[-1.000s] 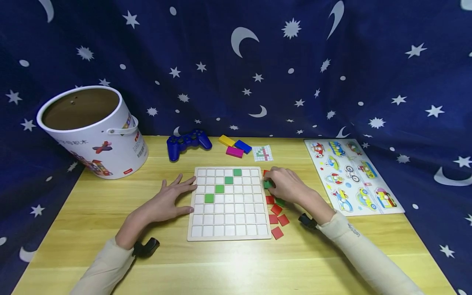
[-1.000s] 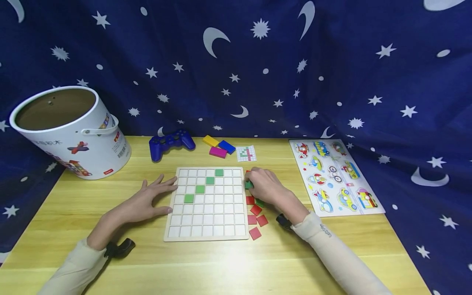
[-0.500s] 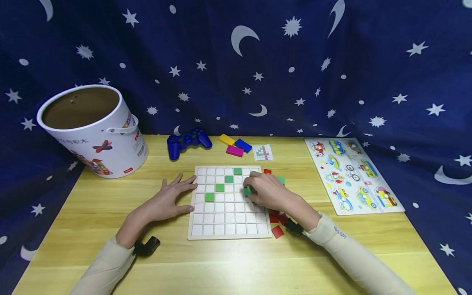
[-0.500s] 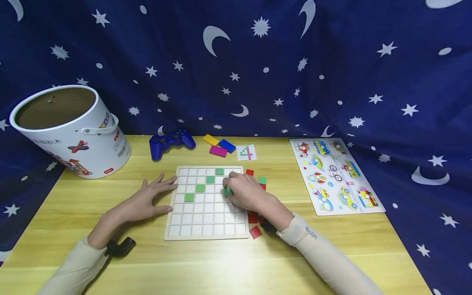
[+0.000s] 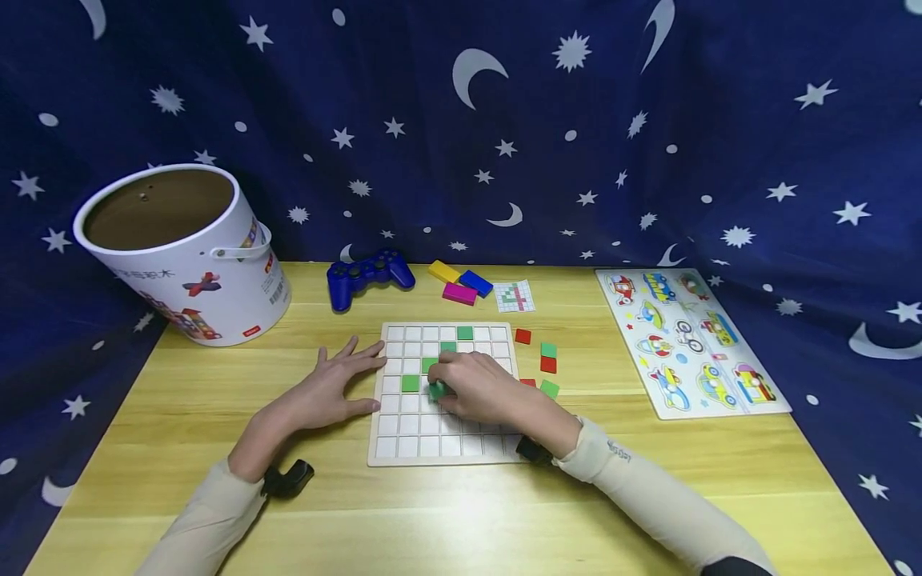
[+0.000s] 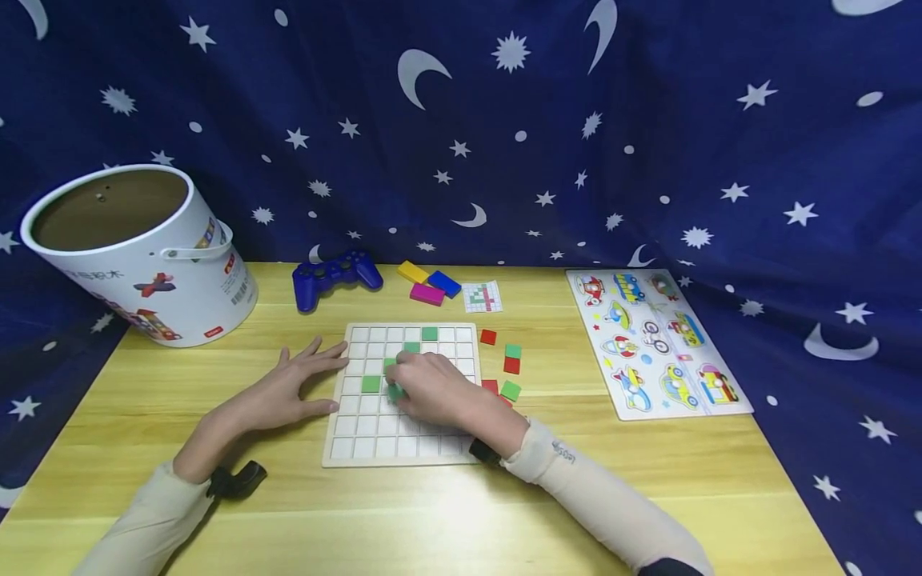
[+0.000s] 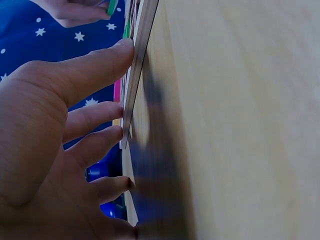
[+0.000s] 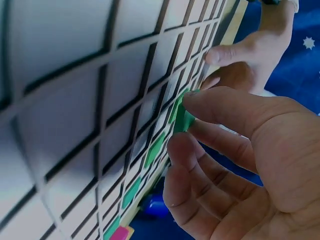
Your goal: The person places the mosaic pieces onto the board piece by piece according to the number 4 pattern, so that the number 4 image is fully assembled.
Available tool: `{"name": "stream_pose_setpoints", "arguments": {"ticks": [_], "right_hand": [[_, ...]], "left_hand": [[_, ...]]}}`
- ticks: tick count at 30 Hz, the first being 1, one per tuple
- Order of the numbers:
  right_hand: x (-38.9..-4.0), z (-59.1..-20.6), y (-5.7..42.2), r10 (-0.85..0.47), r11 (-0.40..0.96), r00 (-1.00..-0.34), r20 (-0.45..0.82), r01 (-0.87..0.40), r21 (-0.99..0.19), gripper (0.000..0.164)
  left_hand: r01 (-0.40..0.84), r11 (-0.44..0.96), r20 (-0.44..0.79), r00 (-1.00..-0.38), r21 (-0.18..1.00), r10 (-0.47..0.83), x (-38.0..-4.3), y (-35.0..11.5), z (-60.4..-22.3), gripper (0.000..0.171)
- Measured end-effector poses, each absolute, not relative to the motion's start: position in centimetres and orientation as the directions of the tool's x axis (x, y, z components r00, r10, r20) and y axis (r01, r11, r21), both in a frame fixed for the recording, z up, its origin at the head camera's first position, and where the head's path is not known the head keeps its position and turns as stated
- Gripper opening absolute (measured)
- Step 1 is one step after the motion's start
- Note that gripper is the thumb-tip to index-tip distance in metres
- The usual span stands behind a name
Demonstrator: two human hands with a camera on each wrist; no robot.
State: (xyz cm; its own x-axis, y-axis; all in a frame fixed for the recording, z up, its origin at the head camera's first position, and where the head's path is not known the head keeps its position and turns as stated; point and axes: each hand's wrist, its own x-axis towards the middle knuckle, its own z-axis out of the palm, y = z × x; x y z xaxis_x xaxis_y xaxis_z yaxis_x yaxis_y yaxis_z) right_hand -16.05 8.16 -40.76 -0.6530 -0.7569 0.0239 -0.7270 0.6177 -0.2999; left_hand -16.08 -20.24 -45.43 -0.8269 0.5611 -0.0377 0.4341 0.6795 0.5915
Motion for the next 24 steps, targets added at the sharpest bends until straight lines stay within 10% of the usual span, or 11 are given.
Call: {"name": "stream_pose_setpoints", "arguments": {"ticks": [24], "right_hand": [[-15.9,-41.6,4.2,-0.804,0.568,-0.594,0.019,-0.777,-0.272,0.008]], "left_hand": [[0.439,0.679,-0.031,-0.827,0.589,0.561,-16.1,-20.3,-45.4,0.068]]}}
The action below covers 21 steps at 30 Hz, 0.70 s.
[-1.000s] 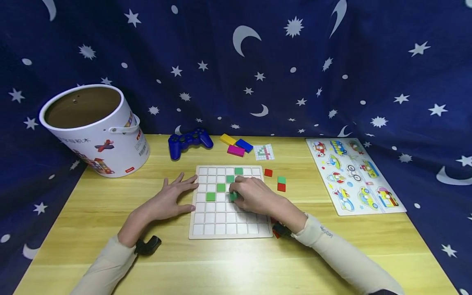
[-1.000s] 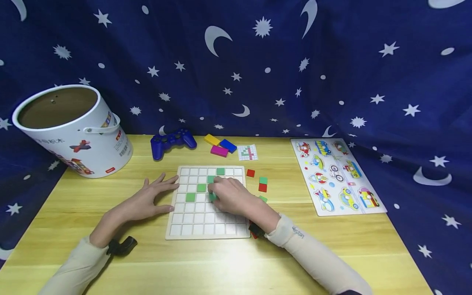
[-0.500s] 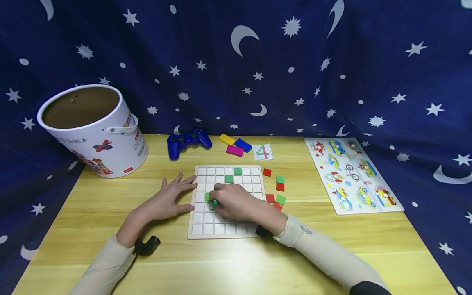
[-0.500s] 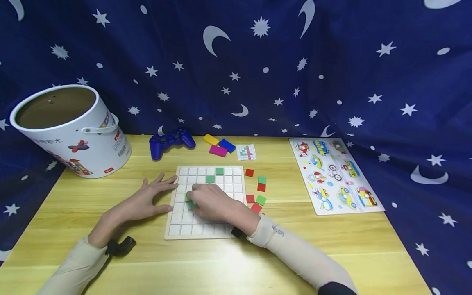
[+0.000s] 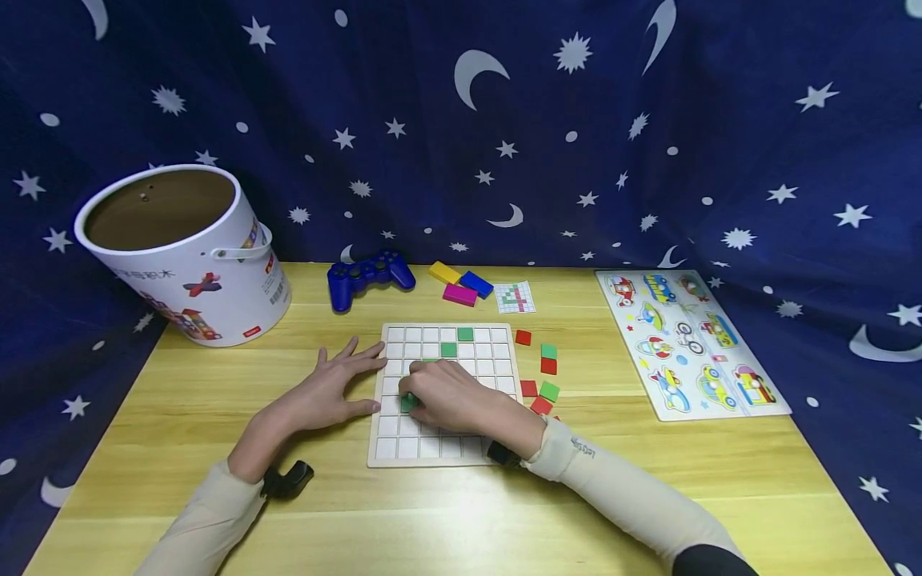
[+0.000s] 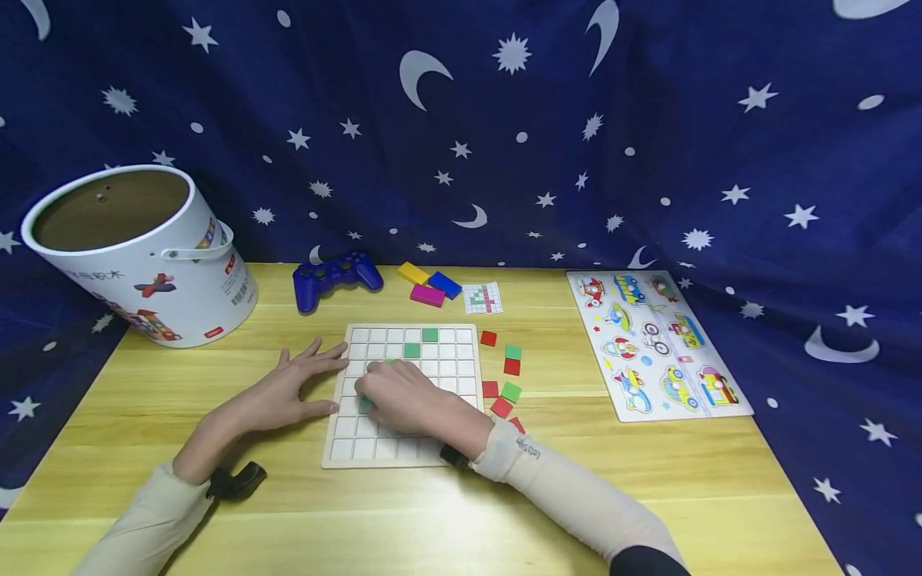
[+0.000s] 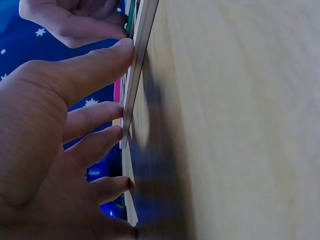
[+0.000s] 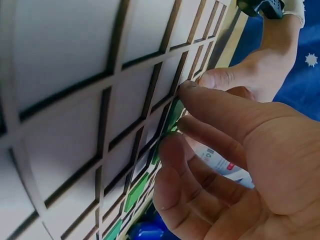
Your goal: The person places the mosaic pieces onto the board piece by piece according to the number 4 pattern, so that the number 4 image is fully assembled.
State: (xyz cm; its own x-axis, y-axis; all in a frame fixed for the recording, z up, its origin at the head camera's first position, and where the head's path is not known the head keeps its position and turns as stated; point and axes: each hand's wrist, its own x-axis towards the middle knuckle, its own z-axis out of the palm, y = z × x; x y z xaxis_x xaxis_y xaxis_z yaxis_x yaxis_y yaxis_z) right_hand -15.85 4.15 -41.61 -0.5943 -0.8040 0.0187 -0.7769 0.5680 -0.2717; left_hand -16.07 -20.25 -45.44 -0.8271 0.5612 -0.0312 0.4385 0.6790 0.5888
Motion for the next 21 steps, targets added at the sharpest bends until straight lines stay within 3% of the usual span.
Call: {"name": "stream_pose_setpoints", "arguments": {"ticks": [6,12,21], "right_hand": [[-15.5,-41.1,4.8,-0.798,0.573,-0.603,0.015,-0.765,-0.293,0.016],[-15.0,-40.6,6.8,-0.775,0.587,-0.632,0.026,-0.735,-0.340,0.012],[-14.2,-40.2,11.0,-0.710,0.656,-0.704,0.016,-0.670,-0.347,0.020]], "left_hand": [[0.444,0.673,-0.024,-0.825,0.592,0.565,-16.0,-20.3,-45.4,0.068],[0.433,0.686,-0.030,-0.833,0.584,0.552,-16.0,-20.3,-45.6,0.068],[0.428,0.687,-0.045,-0.831,0.587,0.555,-16.0,-20.2,-45.4,0.068]]}}
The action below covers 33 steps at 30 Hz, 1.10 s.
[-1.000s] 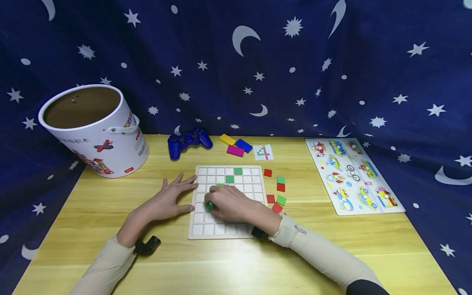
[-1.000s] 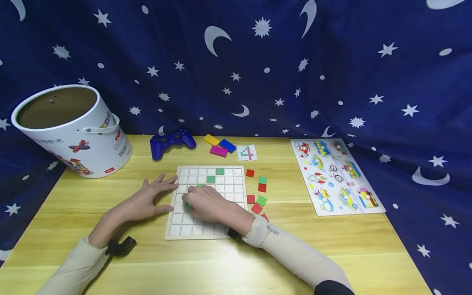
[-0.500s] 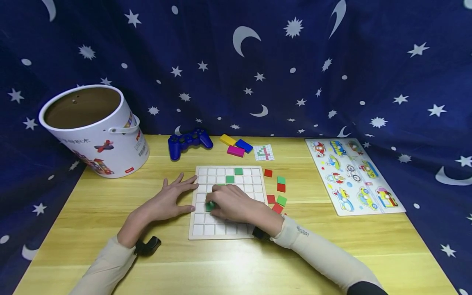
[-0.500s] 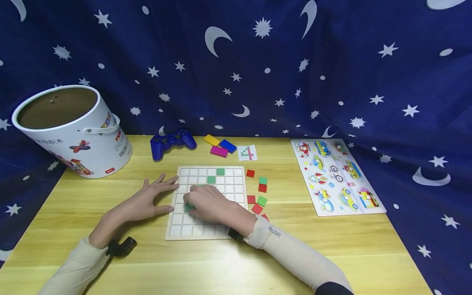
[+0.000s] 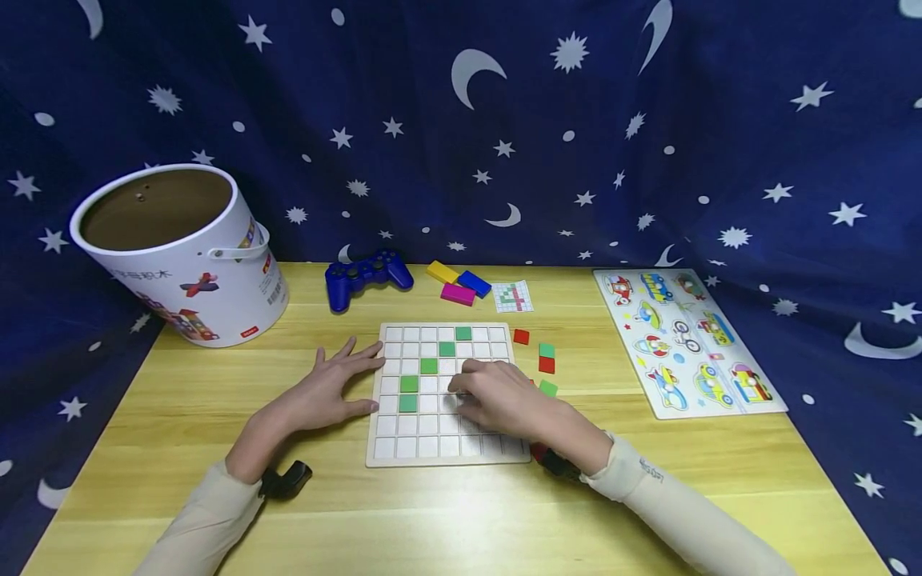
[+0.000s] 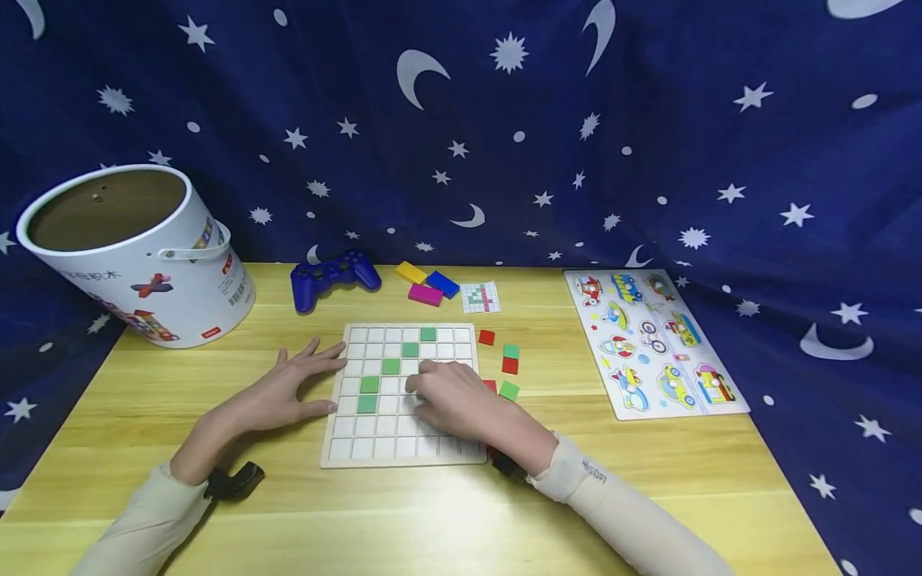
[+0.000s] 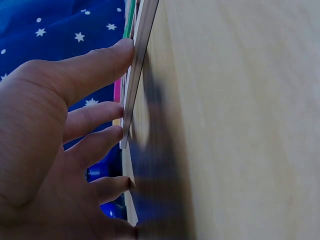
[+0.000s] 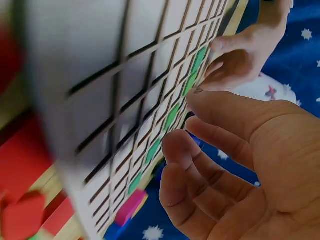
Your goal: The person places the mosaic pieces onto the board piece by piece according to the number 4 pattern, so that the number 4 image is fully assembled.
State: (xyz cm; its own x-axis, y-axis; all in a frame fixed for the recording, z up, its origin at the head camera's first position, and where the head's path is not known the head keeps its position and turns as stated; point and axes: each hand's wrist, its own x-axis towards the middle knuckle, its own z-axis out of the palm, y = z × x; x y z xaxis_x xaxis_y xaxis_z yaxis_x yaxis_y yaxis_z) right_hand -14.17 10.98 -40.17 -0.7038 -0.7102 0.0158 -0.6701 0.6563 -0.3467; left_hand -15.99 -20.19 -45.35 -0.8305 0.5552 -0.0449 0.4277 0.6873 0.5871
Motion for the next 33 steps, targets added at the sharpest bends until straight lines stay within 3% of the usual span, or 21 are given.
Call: {"name": "stream_pose_setpoints", "arguments": {"ticks": [9,28,33], "right_hand": [[-14.1,-40.2,15.5,-0.646,0.703,-0.761,0.055,-0.622,-0.344,0.021],[-14.2,-40.6,21.9,-0.484,0.844,-0.875,-0.007,-0.464,-0.269,0.025],[-14.5,-41.0,22.5,-0.485,0.845,-0.874,-0.032,-0.459,-0.274,0.026]], "left_hand": [[0.440,0.685,-0.033,-0.827,0.581,0.561,-16.0,-20.3,-45.5,0.069],[0.424,0.686,-0.054,-0.828,0.591,0.558,-16.2,-20.0,-45.4,0.068],[0.412,0.687,-0.062,-0.831,0.598,0.553,-16.1,-20.1,-45.4,0.068]]}}
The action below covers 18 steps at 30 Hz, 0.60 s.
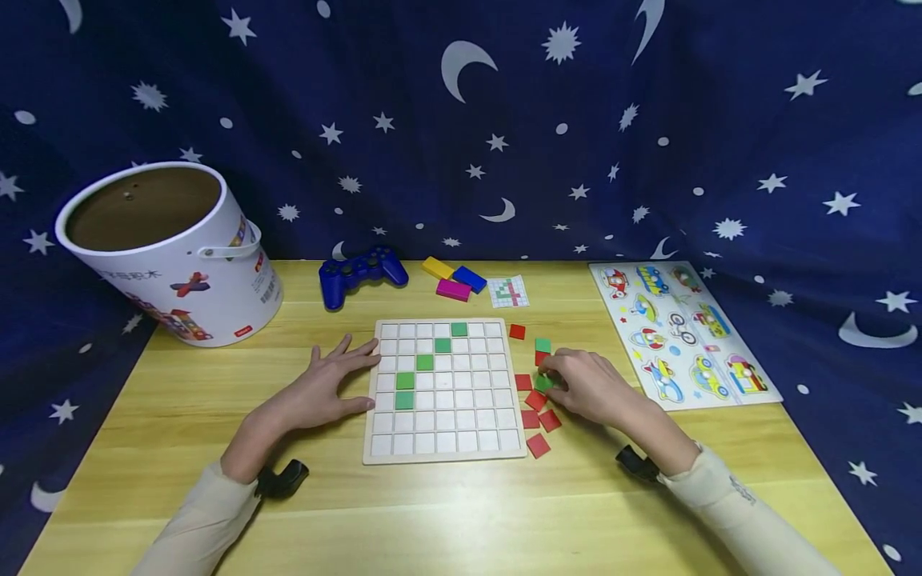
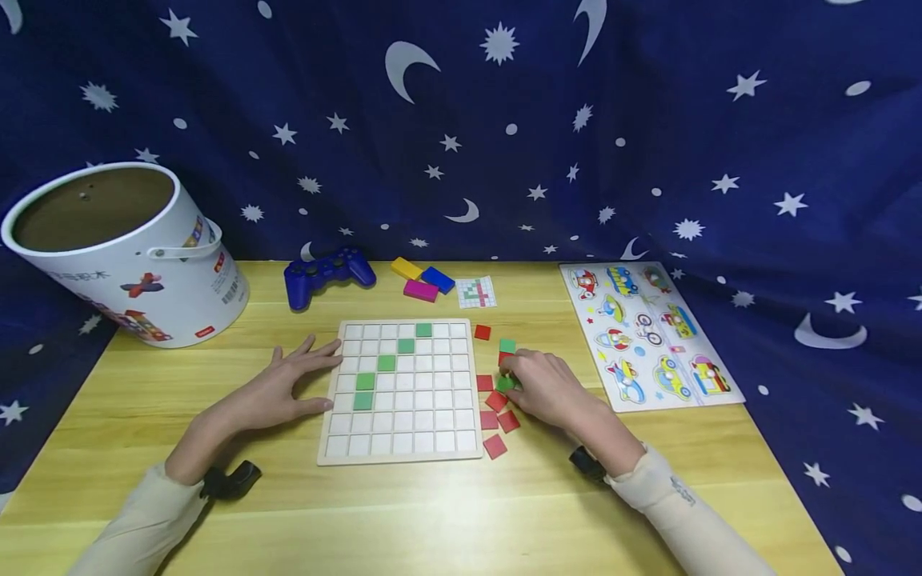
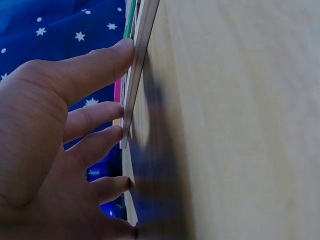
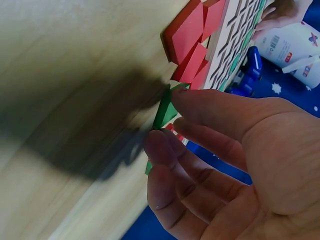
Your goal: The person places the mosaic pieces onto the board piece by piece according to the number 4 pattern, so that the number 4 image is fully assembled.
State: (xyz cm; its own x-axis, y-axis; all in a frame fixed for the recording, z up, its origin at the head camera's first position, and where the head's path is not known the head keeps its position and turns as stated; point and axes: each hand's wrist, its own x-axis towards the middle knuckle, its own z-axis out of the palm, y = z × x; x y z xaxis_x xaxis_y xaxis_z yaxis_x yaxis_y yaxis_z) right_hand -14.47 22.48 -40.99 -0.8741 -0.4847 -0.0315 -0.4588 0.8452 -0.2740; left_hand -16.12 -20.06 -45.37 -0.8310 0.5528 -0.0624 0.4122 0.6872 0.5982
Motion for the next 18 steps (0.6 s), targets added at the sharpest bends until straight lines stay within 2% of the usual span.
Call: {"name": "stream_pose_setpoints", "arguments": {"ticks": [18], "right_hand": [[-14.60,-41.29,22.42,-0.494,0.843,-0.869,-0.017,-0.474,-0.254,0.031]], "left_hand": [[0.410,0.689,-0.067,-0.831,0.597,0.552,-16.14,-20.09,-45.26,0.069]]}}
